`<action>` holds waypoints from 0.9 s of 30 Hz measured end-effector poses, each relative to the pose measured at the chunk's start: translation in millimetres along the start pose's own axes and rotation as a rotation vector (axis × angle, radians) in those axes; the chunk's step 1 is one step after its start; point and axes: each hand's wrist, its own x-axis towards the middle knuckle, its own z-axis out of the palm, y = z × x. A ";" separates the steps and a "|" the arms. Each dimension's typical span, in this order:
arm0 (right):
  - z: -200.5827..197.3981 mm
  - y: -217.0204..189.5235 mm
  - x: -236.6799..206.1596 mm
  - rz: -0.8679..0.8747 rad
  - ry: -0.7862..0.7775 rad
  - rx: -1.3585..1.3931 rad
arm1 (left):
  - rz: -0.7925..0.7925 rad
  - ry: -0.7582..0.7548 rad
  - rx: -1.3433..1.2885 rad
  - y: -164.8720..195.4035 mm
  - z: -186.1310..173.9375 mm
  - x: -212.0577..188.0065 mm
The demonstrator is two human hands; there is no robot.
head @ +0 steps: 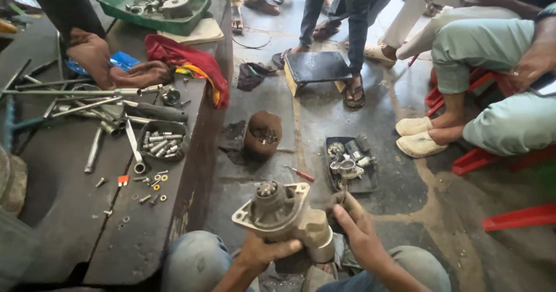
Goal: The person sits on the workshop floor repairing a starter motor. They handle the starter body, remove and manipulate its components by hand, wipe parts with a red cloth, place parts in a tray, and use a metal rod tool to work on the assembly, at one point blowing or brushing debris off a part.
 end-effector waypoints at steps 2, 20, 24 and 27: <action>12.8 -8.6 1.9 0.115 0.039 0.145 | -0.042 -0.001 -0.089 3.5 0.9 -4.8; -0.5 16.7 5.7 0.392 0.139 0.154 | -0.359 0.130 -0.767 -26.0 -18.1 0.4; 0.5 15.1 -0.9 0.244 -0.122 0.251 | -0.327 0.250 -0.801 -38.4 -23.7 0.3; 5.2 8.6 2.3 0.141 -0.189 0.155 | -0.307 0.309 -0.755 -33.3 -20.1 5.6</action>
